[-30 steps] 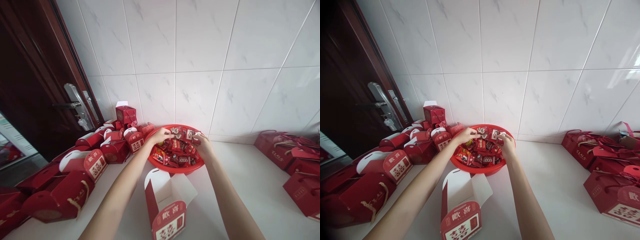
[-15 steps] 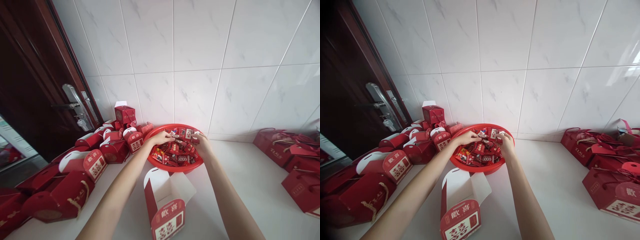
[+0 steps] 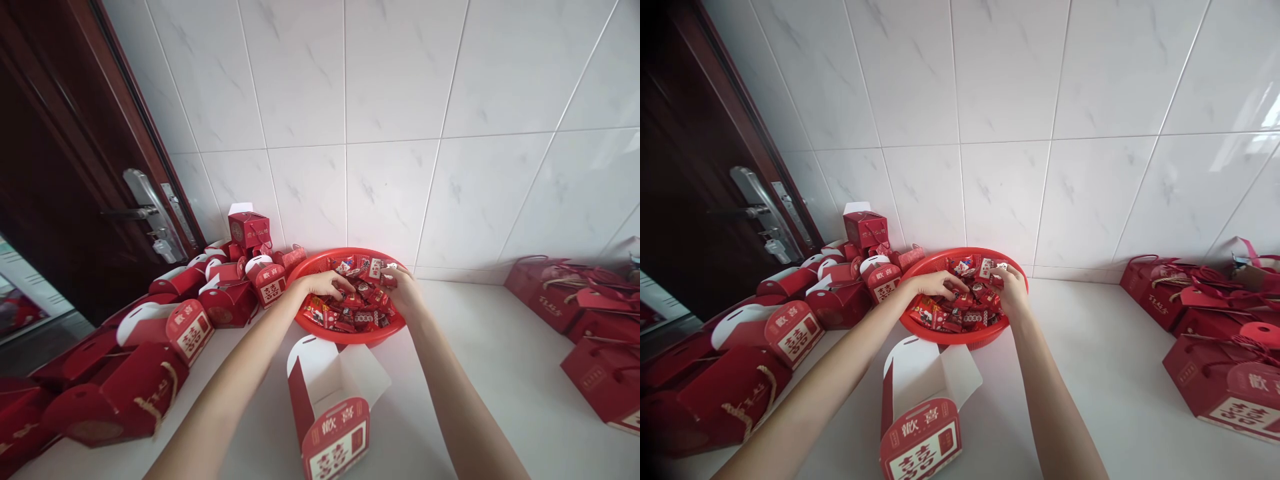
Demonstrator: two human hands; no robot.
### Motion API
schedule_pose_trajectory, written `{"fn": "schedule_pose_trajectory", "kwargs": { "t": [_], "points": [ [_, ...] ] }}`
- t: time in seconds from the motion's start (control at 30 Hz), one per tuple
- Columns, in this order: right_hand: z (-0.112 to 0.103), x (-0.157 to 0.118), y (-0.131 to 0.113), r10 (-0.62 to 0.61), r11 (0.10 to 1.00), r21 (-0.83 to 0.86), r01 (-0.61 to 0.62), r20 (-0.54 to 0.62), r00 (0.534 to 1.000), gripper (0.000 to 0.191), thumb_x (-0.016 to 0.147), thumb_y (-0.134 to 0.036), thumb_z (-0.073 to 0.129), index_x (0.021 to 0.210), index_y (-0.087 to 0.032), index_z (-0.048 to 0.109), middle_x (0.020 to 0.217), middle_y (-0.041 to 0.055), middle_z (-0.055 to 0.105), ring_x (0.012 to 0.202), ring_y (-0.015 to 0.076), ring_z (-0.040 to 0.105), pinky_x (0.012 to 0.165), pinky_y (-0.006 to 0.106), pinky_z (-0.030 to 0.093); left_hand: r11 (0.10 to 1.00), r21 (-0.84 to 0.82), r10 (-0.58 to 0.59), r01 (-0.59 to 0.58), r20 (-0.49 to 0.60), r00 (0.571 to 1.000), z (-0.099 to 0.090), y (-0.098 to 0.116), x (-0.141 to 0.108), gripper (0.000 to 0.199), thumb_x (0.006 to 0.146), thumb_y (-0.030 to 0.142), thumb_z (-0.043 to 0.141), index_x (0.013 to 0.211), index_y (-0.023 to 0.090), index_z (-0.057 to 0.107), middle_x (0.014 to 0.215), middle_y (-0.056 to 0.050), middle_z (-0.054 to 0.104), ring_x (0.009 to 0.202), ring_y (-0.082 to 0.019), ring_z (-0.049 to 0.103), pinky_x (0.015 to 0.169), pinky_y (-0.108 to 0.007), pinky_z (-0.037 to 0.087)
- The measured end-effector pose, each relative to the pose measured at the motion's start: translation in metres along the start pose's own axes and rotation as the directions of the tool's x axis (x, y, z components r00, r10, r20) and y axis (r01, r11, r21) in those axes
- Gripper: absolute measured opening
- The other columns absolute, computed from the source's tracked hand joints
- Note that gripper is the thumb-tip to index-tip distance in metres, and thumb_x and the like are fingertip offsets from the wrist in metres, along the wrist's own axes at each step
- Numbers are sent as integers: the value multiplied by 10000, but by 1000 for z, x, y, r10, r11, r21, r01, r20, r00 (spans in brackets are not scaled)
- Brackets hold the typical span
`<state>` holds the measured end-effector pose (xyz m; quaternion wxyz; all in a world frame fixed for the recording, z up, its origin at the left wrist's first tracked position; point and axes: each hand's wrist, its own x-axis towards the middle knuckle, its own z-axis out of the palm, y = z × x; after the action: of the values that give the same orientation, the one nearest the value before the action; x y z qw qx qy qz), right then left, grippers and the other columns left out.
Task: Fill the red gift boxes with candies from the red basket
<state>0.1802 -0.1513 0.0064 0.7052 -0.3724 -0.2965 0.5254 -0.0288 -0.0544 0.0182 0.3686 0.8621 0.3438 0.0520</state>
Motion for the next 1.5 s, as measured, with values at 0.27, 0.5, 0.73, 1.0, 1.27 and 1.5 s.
{"fn": "schedule_pose_trajectory", "kwargs": {
  "t": [0.27,0.5,0.73,1.0,1.27,1.5],
  "points": [
    [1,-2,-2,5,1000,-7,-5,-4,1000,170,523,-201,760,579,-219,601,670,-16,668,692,163,643,624,274,574,998,10,63,-62,-66,996,3,-7,6,309,811,469,748,951,204,822,979,-29,793,921,-222,678,821,-267,476],
    [-1,1,1,10,1000,-5,-10,1,1000,163,529,-210,762,601,-217,616,691,-8,681,722,171,659,652,280,584,990,-15,133,-138,-199,971,1,-10,9,468,826,627,687,818,168,782,935,-49,742,904,-223,638,824,-305,482],
    [2,-3,-3,15,1000,-27,-14,19,1000,219,505,-246,822,669,-210,682,761,14,721,742,179,676,644,273,582,979,-50,174,-198,-301,938,-2,1,5,477,840,640,657,881,184,790,1237,-73,697,1120,-243,621,988,-313,458],
    [5,-8,-8,58,997,-50,-56,49,997,219,506,-197,840,659,-203,683,730,22,723,766,190,689,616,267,574,975,-122,134,-183,-328,935,1,14,-3,493,863,619,624,998,173,787,1081,-47,768,1067,-245,653,961,-313,480],
    [5,-10,-9,65,993,-102,-58,73,995,220,519,-210,845,698,-203,717,770,26,738,792,197,690,648,289,586,950,-198,181,-241,-280,943,3,20,-5,474,809,623,687,968,194,810,1023,-26,784,998,-235,662,916,-303,481],
    [7,-12,-10,77,990,-124,-65,93,993,230,521,-207,870,674,-203,698,705,10,721,708,190,680,599,291,572,977,-141,116,-160,-278,953,4,22,-6,480,813,641,663,846,180,795,861,-24,764,873,-214,646,791,-287,480]
  ]
}}
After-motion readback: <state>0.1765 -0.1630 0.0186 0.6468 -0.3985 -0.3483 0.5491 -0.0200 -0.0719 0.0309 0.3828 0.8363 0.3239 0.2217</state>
